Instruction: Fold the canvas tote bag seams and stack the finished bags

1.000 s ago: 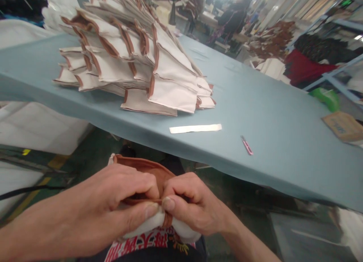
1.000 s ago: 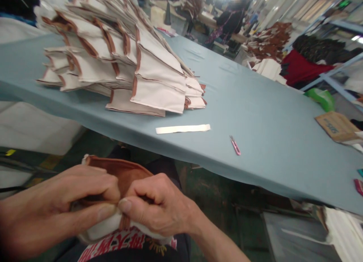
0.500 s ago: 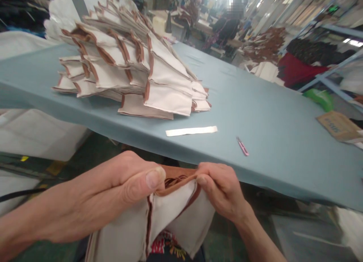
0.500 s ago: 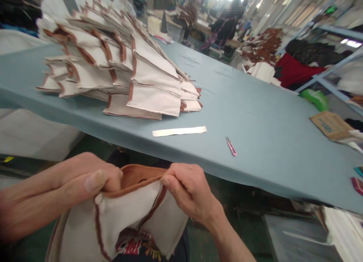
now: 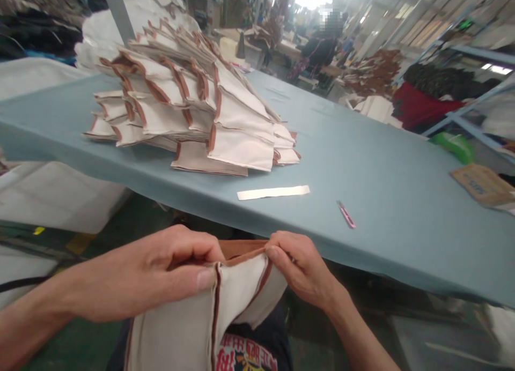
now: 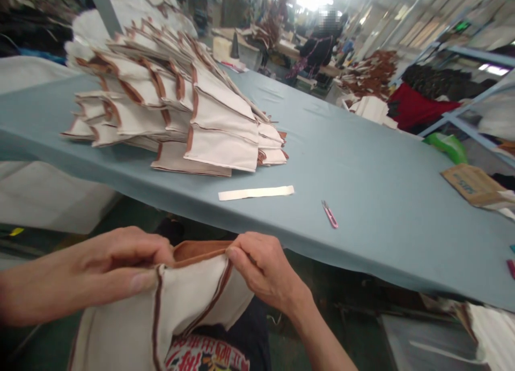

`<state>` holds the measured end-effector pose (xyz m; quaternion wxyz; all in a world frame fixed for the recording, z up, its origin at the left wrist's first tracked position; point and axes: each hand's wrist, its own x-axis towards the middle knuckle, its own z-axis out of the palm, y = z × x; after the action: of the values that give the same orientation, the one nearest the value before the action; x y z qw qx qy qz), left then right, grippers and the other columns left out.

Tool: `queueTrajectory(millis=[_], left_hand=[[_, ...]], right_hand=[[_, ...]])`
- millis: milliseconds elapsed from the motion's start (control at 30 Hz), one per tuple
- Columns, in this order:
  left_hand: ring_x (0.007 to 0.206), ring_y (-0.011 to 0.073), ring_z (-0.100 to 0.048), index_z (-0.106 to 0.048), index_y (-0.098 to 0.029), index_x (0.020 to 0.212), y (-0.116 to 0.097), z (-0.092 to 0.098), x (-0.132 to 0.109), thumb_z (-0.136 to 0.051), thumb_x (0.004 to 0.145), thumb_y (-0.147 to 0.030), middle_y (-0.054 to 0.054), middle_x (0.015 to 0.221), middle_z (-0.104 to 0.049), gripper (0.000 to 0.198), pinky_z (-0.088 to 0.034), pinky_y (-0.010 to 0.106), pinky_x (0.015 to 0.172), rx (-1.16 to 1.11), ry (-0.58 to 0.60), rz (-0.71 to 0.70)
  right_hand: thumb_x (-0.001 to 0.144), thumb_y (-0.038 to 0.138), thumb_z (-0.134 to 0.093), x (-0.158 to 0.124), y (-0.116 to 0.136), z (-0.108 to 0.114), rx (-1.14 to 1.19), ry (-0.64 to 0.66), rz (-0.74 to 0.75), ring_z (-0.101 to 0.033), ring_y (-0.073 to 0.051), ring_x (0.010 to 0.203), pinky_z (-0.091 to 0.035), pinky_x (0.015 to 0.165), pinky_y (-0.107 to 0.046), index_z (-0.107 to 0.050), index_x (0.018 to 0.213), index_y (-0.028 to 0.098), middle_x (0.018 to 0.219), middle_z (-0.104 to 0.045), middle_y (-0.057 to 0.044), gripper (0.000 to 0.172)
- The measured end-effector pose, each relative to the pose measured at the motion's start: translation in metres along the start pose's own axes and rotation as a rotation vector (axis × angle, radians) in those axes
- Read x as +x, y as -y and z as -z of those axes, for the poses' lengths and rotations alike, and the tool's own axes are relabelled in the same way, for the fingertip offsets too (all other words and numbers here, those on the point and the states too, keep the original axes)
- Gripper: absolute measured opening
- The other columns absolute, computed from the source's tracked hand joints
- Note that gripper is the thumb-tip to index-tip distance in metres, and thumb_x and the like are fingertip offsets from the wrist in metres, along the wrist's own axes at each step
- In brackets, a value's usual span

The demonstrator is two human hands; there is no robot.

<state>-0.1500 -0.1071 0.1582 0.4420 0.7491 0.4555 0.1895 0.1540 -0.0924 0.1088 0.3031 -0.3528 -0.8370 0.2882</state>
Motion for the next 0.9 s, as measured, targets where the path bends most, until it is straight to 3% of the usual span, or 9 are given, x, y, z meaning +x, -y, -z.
queueTrajectory(millis=[100, 167, 433, 633, 900], left_hand=[[0.075, 0.0174, -0.067, -0.079, -0.024, 0.087, 0.003, 0.005, 0.005, -0.065, 0.103, -0.048, -0.002, 0.081, -0.074, 0.033, -0.05, 0.019, 0.064, -0.123, 0.177, -0.018], [0.075, 0.0168, -0.066, -0.079, -0.022, 0.086, 0.004, 0.008, 0.009, -0.063, 0.104, -0.049, -0.002, 0.081, -0.073, 0.036, -0.05, 0.018, 0.064, -0.128, 0.198, -0.03], [0.082, 0.0177, -0.074, -0.087, -0.026, 0.101, 0.014, 0.011, 0.001, -0.064, 0.105, -0.04, -0.003, 0.092, -0.083, 0.028, -0.054, 0.017, 0.07, -0.189, 0.215, -0.061], [0.072, 0.0176, -0.069, -0.081, -0.024, 0.085, 0.014, 0.006, 0.001, -0.06, 0.097, -0.036, -0.001, 0.079, -0.077, 0.027, -0.051, 0.018, 0.061, -0.18, 0.108, -0.056], [0.067, 0.0184, -0.069, -0.079, -0.024, 0.08, -0.008, -0.001, 0.003, -0.05, 0.084, -0.032, -0.001, 0.072, -0.077, 0.03, -0.049, 0.019, 0.056, -0.191, 0.075, 0.041]], right_hand=[[0.12, 0.028, -0.049, 0.003, -0.002, -0.005, 0.037, 0.003, -0.007, -0.055, -0.015, 0.067, -0.04, 0.065, -0.027, -0.054, 0.08, 0.024, 0.073, -0.061, 0.001, 0.041], [0.121, 0.029, -0.049, 0.006, -0.003, -0.008, 0.065, 0.002, -0.013, -0.057, -0.015, 0.068, -0.042, 0.067, -0.027, -0.058, 0.083, 0.023, 0.075, -0.064, 0.001, 0.039], [0.12, 0.029, -0.052, 0.019, -0.004, -0.015, 0.099, 0.012, -0.014, -0.062, -0.017, 0.073, -0.046, 0.07, -0.028, -0.066, 0.09, 0.022, 0.081, -0.068, -0.001, 0.034], [0.118, 0.028, -0.053, 0.02, -0.005, -0.019, 0.102, 0.015, -0.053, -0.062, -0.016, 0.072, -0.046, 0.069, -0.027, -0.067, 0.09, 0.021, 0.08, -0.068, 0.0, 0.033], [0.117, 0.024, -0.053, 0.018, 0.0, -0.016, 0.052, -0.011, -0.041, -0.061, -0.015, 0.071, -0.045, 0.069, -0.026, -0.065, 0.088, 0.022, 0.08, -0.068, 0.0, 0.031]])
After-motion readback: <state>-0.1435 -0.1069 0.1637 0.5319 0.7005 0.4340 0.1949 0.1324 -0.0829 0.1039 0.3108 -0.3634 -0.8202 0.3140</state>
